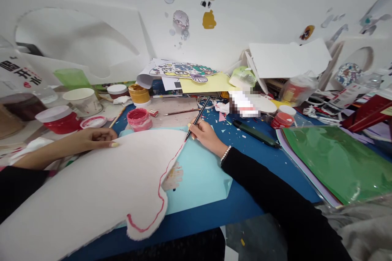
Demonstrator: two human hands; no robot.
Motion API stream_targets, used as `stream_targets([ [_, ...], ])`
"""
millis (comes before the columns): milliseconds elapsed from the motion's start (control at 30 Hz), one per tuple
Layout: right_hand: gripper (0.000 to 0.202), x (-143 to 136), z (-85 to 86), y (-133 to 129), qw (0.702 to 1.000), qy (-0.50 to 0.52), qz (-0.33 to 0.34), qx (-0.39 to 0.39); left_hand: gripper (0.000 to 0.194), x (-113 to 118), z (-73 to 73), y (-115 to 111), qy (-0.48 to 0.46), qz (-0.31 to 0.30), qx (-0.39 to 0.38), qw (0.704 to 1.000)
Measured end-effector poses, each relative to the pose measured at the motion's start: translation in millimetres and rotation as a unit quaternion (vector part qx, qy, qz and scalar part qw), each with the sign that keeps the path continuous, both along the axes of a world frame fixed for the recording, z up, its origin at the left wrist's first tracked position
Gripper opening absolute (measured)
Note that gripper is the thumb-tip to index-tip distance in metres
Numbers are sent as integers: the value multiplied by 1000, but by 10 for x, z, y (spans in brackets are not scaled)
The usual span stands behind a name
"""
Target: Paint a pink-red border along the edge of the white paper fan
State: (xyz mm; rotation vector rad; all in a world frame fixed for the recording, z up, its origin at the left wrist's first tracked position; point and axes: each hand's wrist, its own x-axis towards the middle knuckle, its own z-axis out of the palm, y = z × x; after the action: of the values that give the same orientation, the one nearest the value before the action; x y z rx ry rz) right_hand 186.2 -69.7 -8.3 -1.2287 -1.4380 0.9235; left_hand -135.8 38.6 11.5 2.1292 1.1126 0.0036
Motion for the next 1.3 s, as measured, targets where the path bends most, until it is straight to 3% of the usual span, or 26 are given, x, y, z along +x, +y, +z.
stream_targets([
  [567, 19, -25, 13, -22, 997, -56, 37, 24, 43, -8, -23, 16, -2, 6, -2, 1000],
  [1300, 16, -9, 3, -14, 997, -68, 26, 31, 42, -22, -37, 31, -4, 0, -5, 1000],
])
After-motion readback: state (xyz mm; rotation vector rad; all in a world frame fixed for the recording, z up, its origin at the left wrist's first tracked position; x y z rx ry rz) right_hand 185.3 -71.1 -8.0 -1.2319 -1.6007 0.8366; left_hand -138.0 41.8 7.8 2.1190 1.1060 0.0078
